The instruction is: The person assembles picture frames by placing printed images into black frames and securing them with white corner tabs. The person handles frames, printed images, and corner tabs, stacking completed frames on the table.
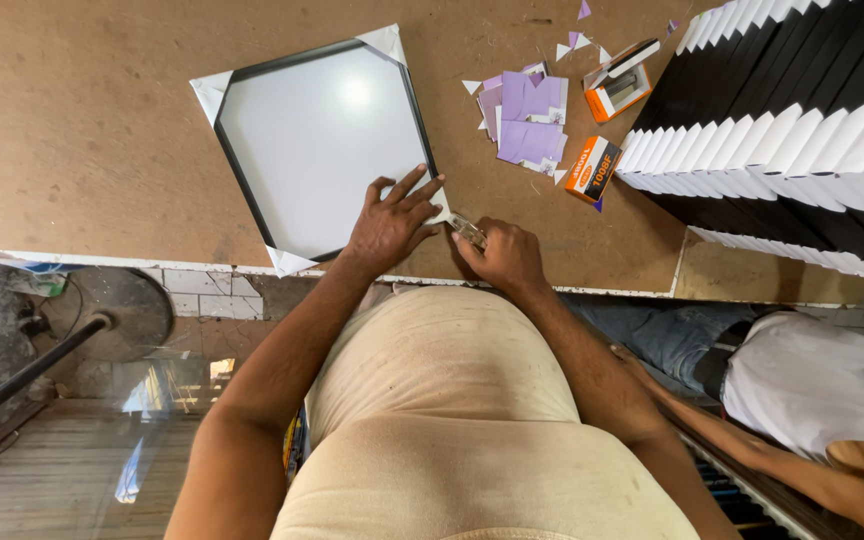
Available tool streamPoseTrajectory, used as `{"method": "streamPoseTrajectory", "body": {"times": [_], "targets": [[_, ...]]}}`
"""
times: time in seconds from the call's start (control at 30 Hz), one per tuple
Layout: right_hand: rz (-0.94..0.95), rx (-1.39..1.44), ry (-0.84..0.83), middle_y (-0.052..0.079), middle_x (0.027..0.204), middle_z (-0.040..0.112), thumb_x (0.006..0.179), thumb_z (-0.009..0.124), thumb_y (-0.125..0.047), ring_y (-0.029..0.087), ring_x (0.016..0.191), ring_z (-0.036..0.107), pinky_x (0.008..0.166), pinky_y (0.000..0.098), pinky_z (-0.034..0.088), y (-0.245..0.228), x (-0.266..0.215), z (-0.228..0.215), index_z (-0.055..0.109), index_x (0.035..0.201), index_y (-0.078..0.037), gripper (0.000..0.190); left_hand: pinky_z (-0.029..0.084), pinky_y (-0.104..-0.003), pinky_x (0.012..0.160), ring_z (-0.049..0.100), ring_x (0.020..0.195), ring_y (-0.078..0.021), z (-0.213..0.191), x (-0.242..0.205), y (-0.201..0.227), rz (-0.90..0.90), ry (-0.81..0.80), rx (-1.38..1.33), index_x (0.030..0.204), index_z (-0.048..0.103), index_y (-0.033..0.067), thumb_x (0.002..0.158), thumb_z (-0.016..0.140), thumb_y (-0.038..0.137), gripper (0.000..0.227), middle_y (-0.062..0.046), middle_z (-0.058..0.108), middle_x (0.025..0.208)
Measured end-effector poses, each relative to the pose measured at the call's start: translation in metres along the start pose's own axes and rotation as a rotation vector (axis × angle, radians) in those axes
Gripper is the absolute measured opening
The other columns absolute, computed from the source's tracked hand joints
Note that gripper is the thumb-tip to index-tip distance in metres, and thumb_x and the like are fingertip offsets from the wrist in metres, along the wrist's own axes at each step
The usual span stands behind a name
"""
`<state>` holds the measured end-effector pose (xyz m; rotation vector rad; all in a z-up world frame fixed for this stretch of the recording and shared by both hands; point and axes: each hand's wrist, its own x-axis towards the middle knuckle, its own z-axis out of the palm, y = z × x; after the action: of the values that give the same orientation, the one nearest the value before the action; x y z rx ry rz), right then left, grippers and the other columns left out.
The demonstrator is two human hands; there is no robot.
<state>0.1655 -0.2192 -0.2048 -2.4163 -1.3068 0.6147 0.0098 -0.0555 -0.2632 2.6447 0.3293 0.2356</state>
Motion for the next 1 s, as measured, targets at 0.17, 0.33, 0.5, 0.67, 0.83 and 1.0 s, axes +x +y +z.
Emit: {"method": "streamPoseTrajectory", "body": {"times": [0.17, 0.33, 0.5, 0.67, 0.83, 1.0], "targets": [[-0.022, -0.151, 0.253, 0.013, 0.080, 0.069, 0.080, 0.081, -0.050, 0.034, 0.074, 0.068, 0.063, 0.0474, 0.053, 0.018, -0.027, -0.026, 0.067, 0.084, -0.004, 0.048, 0.037, -0.053, 0.106, 0.052, 0.122, -0.0316, -0.034, -0.058, -0.002, -0.294, -0.012, -0.002, 0.124, 0.069, 0.0107, 0.090, 0.077, 0.041, 0.046, -0.014, 0.057, 0.129], [0.027, -0.041, 0.345, 0.012, 0.097, 0.068, 0.083, 0.081, -0.046, 0.033, 0.094, 0.065, 0.082, 0.0467, 0.051, 0.027, -0.037, -0.055, 0.069, 0.094, -0.006, 0.043, 0.038, -0.050, 0.097, 0.066, 0.092, -0.0234, -0.097, -0.075, 0.015, -0.319, -0.013, 0.147, 0.098, 0.071, 0.0141, 0.092, 0.072, 0.030, 0.017, -0.001, 0.071, 0.091], [-0.052, 0.183, 0.345, 0.014, 0.115, 0.068, 0.086, 0.080, -0.043, 0.034, 0.111, 0.063, 0.093, 0.0462, 0.051, 0.018, -0.043, -0.091, 0.067, 0.114, -0.007, 0.047, 0.047, -0.037, 0.086, 0.063, 0.076, -0.0177, -0.202, -0.055, 0.054, -0.248, 0.269, -0.189, 0.096, 0.069, 0.0068, 0.089, 0.078, 0.016, 0.014, -0.006, 0.069, 0.084], [-0.352, 0.331, 0.450, 0.029, 0.158, 0.045, 0.084, 0.077, -0.058, 0.045, 0.145, 0.047, 0.119, 0.0504, 0.039, 0.014, -0.082, -0.146, 0.032, 0.158, 0.007, 0.108, 0.049, -0.034, 0.095, 0.062, 0.099, -0.0184, -0.265, 0.003, 0.103, -0.414, 0.620, -0.738, 0.117, 0.063, 0.0031, 0.097, 0.072, 0.018, 0.027, -0.009, 0.066, 0.107], [-0.631, 0.277, 0.936, 0.037, 0.159, 0.025, 0.083, 0.082, -0.070, 0.043, 0.150, 0.036, 0.127, 0.0462, 0.033, 0.045, -0.138, -0.192, 0.011, 0.157, 0.016, 0.134, 0.046, -0.038, 0.111, 0.060, 0.120, -0.0214, -0.258, 0.062, 0.167, -0.331, 0.701, -1.392, 0.139, 0.056, 0.0015, 0.106, 0.067, 0.026, 0.042, -0.009, 0.062, 0.131], [-0.376, -0.008, 1.218, 0.032, 0.153, 0.041, 0.073, 0.087, -0.063, 0.038, 0.142, 0.049, 0.118, 0.0453, 0.044, 0.098, -0.182, -0.248, 0.028, 0.152, 0.016, 0.126, 0.042, -0.041, 0.125, 0.055, 0.140, -0.0242, -0.238, 0.142, 0.244, -0.018, 0.493, -1.487, 0.157, 0.048, -0.0017, 0.113, 0.062, 0.033, 0.058, -0.012, 0.057, 0.152]]}}
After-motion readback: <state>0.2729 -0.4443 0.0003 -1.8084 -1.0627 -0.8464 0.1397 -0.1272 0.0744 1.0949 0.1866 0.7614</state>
